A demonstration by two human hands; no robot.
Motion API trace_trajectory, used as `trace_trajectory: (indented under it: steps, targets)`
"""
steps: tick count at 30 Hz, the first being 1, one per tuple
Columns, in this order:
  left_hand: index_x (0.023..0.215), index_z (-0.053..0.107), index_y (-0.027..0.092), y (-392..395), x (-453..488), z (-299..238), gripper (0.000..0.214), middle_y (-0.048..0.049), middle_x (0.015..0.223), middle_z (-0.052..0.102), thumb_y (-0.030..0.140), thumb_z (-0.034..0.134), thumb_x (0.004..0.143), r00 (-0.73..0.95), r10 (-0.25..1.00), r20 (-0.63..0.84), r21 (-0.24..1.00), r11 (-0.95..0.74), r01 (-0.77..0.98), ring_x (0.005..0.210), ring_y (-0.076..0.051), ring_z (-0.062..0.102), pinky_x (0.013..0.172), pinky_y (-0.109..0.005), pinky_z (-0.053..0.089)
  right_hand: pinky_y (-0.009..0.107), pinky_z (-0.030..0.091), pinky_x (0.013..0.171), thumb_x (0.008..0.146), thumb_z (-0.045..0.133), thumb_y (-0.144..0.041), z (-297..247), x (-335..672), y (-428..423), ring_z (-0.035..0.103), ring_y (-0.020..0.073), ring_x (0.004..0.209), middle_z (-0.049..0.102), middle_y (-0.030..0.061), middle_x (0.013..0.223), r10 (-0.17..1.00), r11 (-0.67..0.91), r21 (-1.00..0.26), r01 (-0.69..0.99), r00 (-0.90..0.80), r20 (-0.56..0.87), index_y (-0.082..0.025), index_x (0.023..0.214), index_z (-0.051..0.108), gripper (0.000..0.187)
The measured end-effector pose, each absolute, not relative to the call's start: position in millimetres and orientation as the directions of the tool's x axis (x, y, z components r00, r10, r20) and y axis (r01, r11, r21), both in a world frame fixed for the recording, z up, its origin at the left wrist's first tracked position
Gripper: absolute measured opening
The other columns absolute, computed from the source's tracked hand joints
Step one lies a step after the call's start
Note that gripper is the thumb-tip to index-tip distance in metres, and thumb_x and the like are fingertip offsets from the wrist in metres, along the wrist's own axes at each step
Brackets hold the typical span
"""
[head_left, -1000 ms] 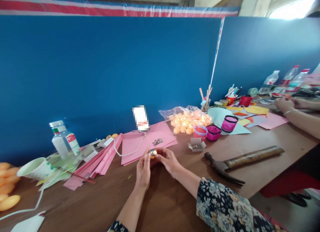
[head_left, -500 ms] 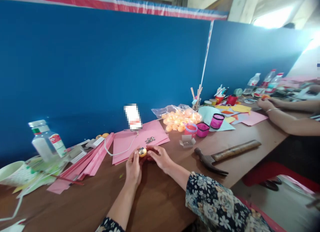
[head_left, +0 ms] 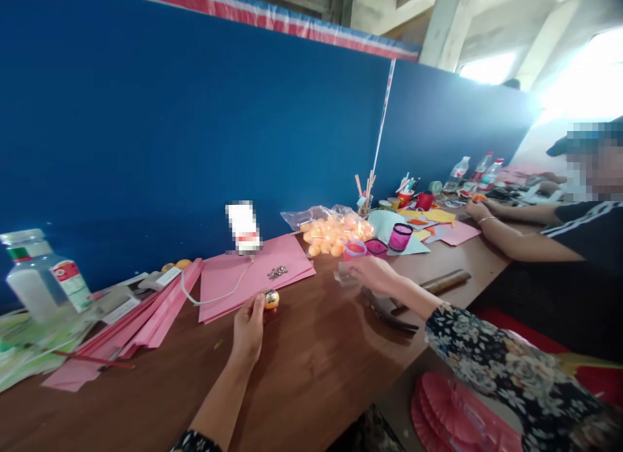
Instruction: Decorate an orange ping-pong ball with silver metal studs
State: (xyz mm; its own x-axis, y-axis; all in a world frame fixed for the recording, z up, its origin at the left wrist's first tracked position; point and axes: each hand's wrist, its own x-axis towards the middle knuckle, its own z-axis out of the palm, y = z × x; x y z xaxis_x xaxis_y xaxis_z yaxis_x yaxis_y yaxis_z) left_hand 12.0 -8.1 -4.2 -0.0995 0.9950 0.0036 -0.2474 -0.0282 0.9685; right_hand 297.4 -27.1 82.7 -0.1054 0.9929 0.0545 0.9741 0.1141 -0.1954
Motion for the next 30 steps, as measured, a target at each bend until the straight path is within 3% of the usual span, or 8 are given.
trace_trajectory:
  steps: [3,12,23,30]
  targets:
    - [0.094,0.062,0.012,-9,12,-3,0.042,-0.0066,0.086,0.065,0.043,0.059,0.065,-0.105,0.994,0.003,0.962,-0.032,-0.27,0.071,-0.016,0.06,0.061,-0.028,0.049,0.021,0.032,0.055,0.079,0.043,-0.023,79,301,-24,0.056,0.0151,0.068,0.062,0.0041,0.075,0.993,0.116,-0.079,0.99,-0.116,-0.005,-0.019,0.079,0.062,0.019]
    - [0.089,0.063,0.012,-8,11,-4,0.041,-0.0058,0.083,0.066,0.045,0.059,0.065,-0.122,0.992,-0.036,0.958,0.0,-0.288,0.07,-0.016,0.061,0.061,-0.029,0.049,0.023,0.033,0.056,0.077,0.046,-0.018,72,285,-27,0.058,0.0184,0.07,0.062,0.005,0.077,0.984,0.166,0.088,0.982,-0.16,-0.074,-0.019,0.079,0.061,0.014]
    - [0.095,0.062,0.012,-10,12,1,0.042,-0.0066,0.086,0.066,0.042,0.058,0.067,-0.124,0.991,-0.047,0.95,0.006,-0.312,0.067,-0.014,0.06,0.059,-0.027,0.049,0.023,0.034,0.058,0.082,0.041,-0.026,84,246,-13,0.055,0.0178,0.075,0.062,0.0043,0.083,0.959,0.277,0.033,0.96,-0.279,0.055,-0.021,0.081,0.06,0.02]
    - [0.097,0.061,0.013,-9,10,-2,0.042,-0.0055,0.082,0.065,0.042,0.059,0.067,-0.109,0.992,-0.066,0.946,0.027,-0.324,0.064,-0.013,0.06,0.058,-0.026,0.049,0.028,0.038,0.066,0.082,0.039,-0.015,83,198,28,0.057,0.0216,0.081,0.062,0.0089,0.085,0.968,0.244,0.028,0.969,-0.245,0.047,-0.018,0.089,0.058,0.02]
